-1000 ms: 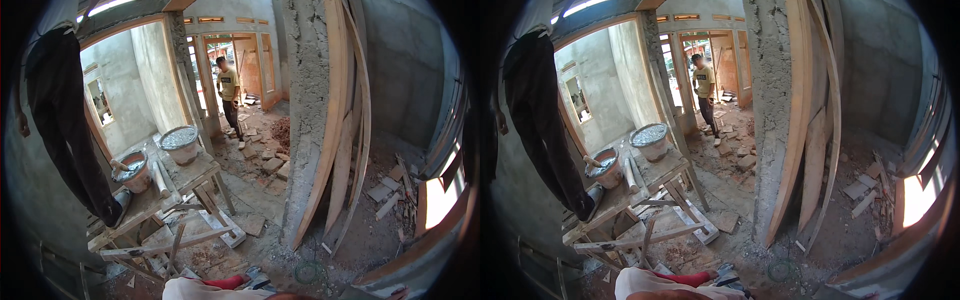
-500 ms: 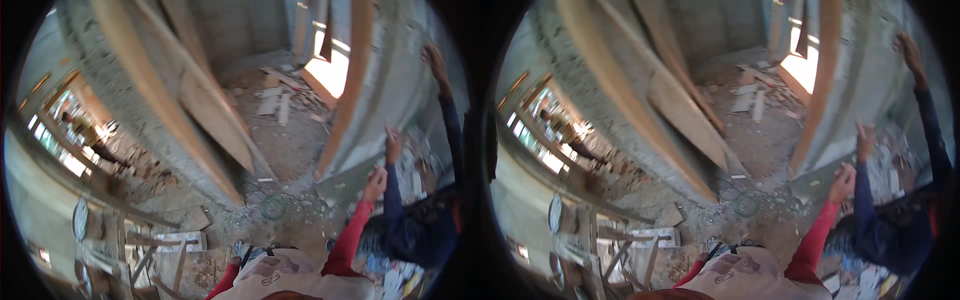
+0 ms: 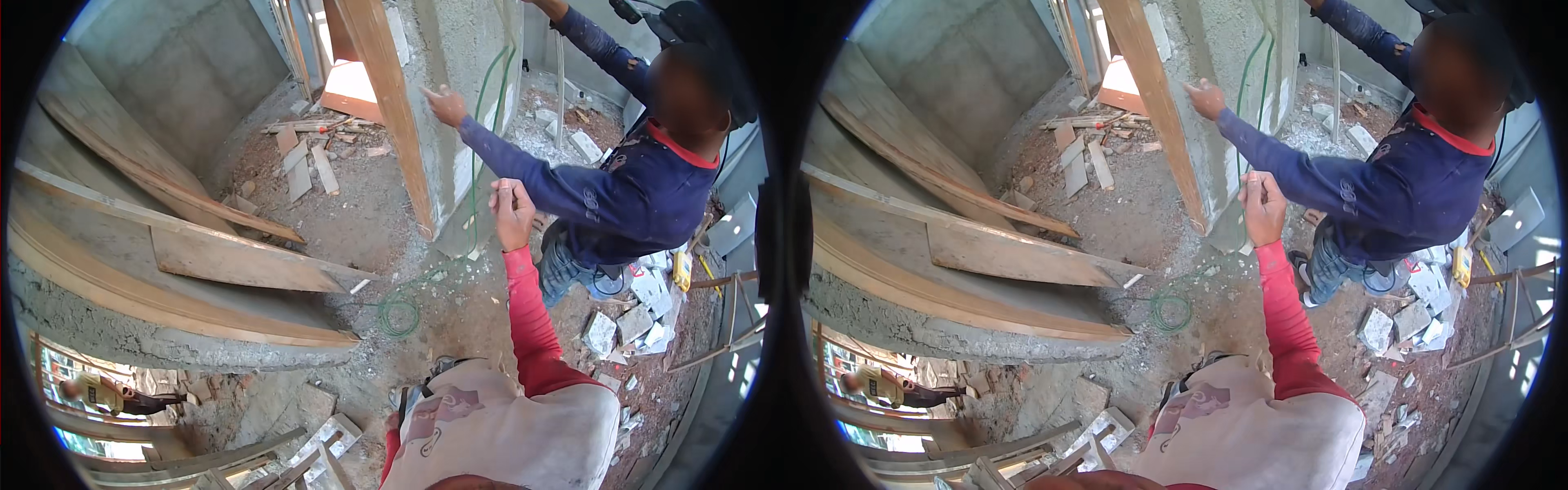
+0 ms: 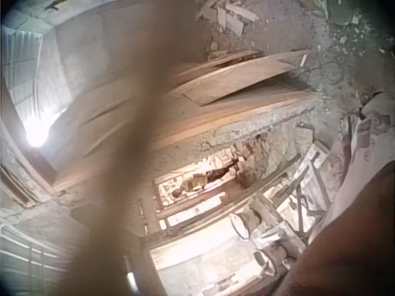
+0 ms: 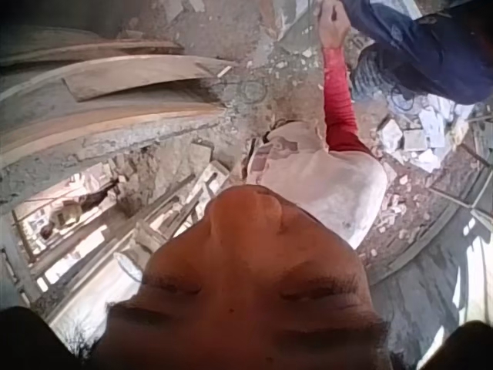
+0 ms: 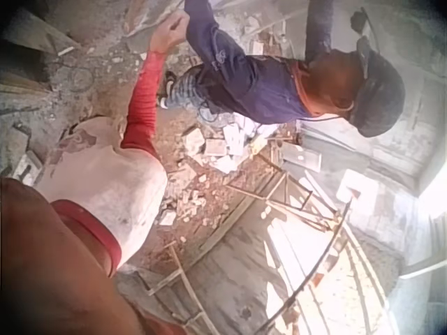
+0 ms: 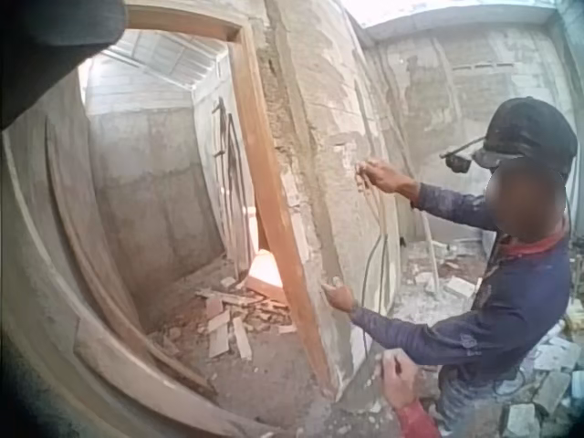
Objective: The person measures a wooden frame using a water level tube, coils the tube, and walks outside to wash a plastic cup and their hands in a bucket of water.
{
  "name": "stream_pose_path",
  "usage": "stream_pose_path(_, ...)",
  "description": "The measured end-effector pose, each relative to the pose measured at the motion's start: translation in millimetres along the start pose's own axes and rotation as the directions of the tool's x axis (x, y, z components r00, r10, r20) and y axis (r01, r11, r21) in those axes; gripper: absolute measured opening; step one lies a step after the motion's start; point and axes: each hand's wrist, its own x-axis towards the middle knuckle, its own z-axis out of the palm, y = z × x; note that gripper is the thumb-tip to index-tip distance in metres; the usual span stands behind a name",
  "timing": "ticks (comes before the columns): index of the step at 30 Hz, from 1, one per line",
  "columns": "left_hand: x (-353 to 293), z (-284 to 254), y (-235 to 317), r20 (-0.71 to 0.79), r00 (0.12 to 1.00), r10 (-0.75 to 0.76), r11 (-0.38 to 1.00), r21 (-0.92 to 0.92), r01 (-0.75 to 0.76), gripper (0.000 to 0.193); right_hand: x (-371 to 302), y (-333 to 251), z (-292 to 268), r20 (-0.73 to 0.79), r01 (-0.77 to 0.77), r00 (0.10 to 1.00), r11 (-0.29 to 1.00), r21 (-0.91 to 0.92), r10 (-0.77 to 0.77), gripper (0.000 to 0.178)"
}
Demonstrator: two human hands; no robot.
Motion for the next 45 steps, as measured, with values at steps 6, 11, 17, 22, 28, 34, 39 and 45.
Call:
stream_pose_path(6, 16, -6, 4, 0.0, 0.999, 0.051, 0.998, 0.039, -0.051, 0.056, 3, 1, 0, -0.004, -0.01, 1.0, 1.0, -0.004, 0.01, 0.019)
stream_pose_path(11, 32, -3, -1, 0.049, 0.998, 0.049, 0.998, -0.034, -0.047, 0.053, 20, 1, 8, -0.064, 0.03, 0.997, 0.999, -0.042, -0.033, 0.016)
stream_pose_path(17, 32, -3, -8, 0.038, 0.999, 0.01, 1.0, 0.004, -0.01, 0.05, 45, -15, 25, -0.214, 0.246, 0.936, 0.954, -0.174, -0.28, 0.018)
stream_pose_path(22, 34, -3, -1, 0.041, 0.999, 0.002, 1.0, -0.025, 0.0, 0.047, 59, -42, 30, -0.24, 0.393, 0.831, 0.835, -0.385, -0.501, 0.023)
stream_pose_path(28, 36, -2, 6, 0.041, 0.999, -0.002, 0.999, -0.044, 0.004, 0.044, 80, -69, 20, -0.24, 0.432, 0.831, 0.854, -0.29, -0.501, 0.024)
stream_pose_path(34, 37, -4, 11, 0.036, 0.999, 0.001, 0.998, -0.066, 0.002, 0.041, 98, -80, -4, -0.277, 0.404, 0.791, 0.806, -0.433, -0.546, 0.023)
stream_pose_path(39, 42, -3, 21, 0.037, 0.999, 0.009, 0.996, -0.084, -0.006, 0.038, 107, -79, -22, -0.277, 0.376, 0.805, 0.812, -0.447, -0.525, 0.023)
stream_pose_path(45, 51, -6, 40, 0.045, 0.999, 0.022, 0.992, -0.123, -0.017, 0.036, 132, -69, -41, -0.253, 0.342, 0.834, 0.819, -0.461, -0.491, 0.022)
